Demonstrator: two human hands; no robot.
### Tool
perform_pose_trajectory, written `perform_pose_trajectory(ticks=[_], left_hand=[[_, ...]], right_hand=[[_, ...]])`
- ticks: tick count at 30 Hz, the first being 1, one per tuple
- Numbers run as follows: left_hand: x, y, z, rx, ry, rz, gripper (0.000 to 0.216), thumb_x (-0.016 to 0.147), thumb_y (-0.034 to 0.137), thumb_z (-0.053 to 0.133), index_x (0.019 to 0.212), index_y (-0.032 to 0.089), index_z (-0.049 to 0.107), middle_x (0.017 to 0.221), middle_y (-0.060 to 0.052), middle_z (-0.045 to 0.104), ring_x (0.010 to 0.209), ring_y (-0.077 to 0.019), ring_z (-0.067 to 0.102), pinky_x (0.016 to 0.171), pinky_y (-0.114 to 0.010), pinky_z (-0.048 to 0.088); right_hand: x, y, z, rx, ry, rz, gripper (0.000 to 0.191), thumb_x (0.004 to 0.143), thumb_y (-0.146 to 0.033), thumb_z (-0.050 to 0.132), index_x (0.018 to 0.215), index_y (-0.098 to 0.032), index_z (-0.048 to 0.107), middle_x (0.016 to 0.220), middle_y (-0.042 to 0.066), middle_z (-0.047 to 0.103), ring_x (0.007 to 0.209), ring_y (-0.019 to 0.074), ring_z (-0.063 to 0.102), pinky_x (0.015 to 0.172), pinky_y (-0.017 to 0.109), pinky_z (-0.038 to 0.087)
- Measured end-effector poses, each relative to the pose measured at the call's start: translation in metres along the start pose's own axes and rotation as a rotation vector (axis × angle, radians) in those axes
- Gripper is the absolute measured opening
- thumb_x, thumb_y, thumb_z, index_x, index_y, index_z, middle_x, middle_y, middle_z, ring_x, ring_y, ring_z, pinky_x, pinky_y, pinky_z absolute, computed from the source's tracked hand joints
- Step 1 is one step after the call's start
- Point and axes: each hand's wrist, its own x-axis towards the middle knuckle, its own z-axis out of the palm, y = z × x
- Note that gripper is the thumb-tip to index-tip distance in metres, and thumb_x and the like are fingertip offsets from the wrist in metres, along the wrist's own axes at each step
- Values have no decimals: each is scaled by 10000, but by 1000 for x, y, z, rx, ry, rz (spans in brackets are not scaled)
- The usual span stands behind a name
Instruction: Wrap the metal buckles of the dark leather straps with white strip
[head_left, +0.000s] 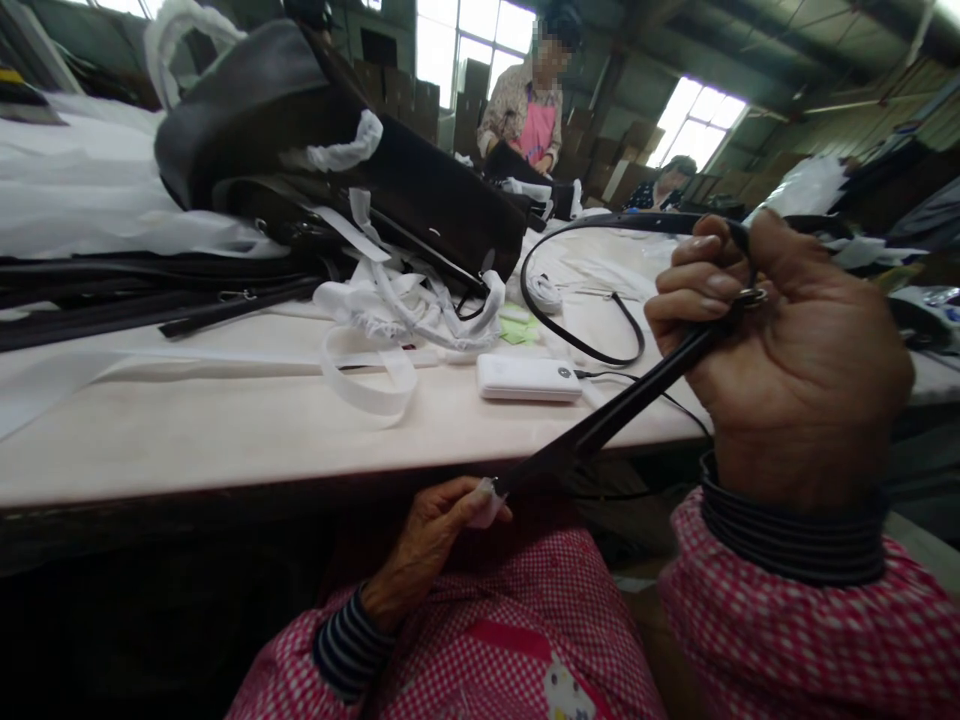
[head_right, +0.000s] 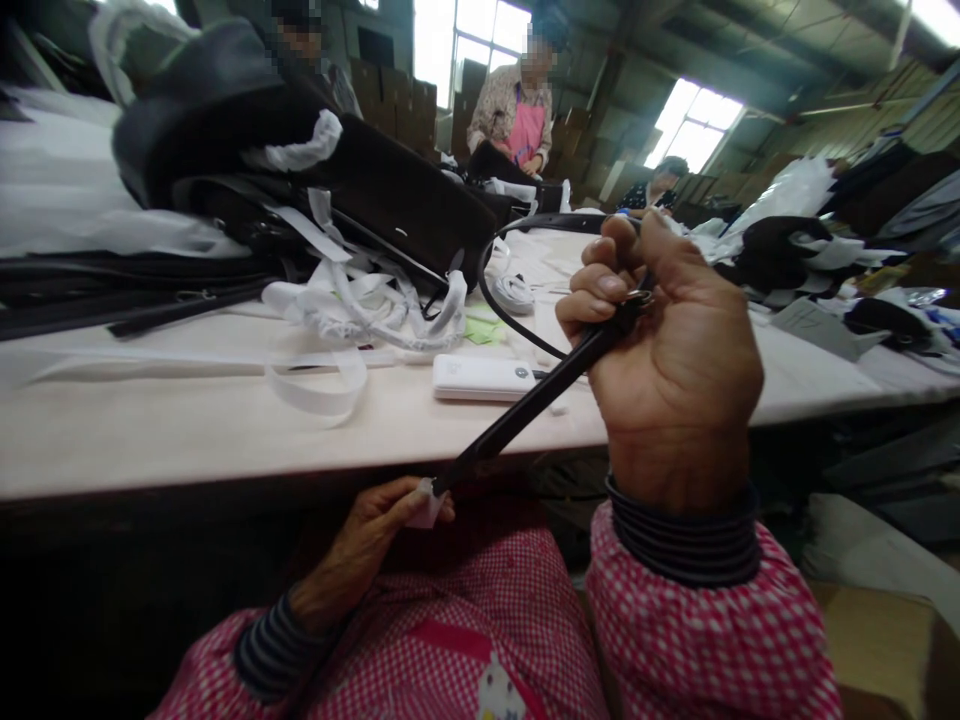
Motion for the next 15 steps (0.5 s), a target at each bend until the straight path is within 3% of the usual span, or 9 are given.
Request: perform_pose_trajectory(ticks=[6, 9, 13, 15], left_hand=[[-1, 2, 11, 53, -9, -72, 442, 987, 538, 555, 969, 144, 754, 912, -88, 761, 793, -186, 629, 717, -279, 474], [-4, 4, 13, 72, -43, -55, 402, 974, 518, 583, 975, 153, 752, 890, -69, 742, 802, -175, 612, 753, -275, 471], [-11, 3, 11, 54, -100, -74, 305, 804, 390, 821, 1018, 181, 763, 878, -26, 702, 819, -164, 588, 756, -248, 452], [-13, 1, 11, 92, -100, -73, 289, 788, 351, 834, 1012, 182, 767, 891, -23, 689, 818, -164, 575, 742, -245, 440]], right_hand=[[9, 2, -27, -63, -152, -141, 143, 896, -99, 654, 774, -168, 627, 777, 0, 578, 594, 80, 514, 516, 208, 448], [13, 6, -31, -69, -138, -191, 174, 849, -95, 732, 774, -202, 618, 789, -19, 592, 660, 99, 560, 541, 206, 484], [15, 13, -29, -60, -60, -209, 209, 829, -74, 746, 790, -210, 592, 758, -45, 580, 656, 85, 569, 523, 177, 482], [14, 17, -29, -57, -53, -215, 237, 806, -92, 784, 803, -210, 579, 763, -54, 592, 658, 81, 585, 529, 177, 484]])
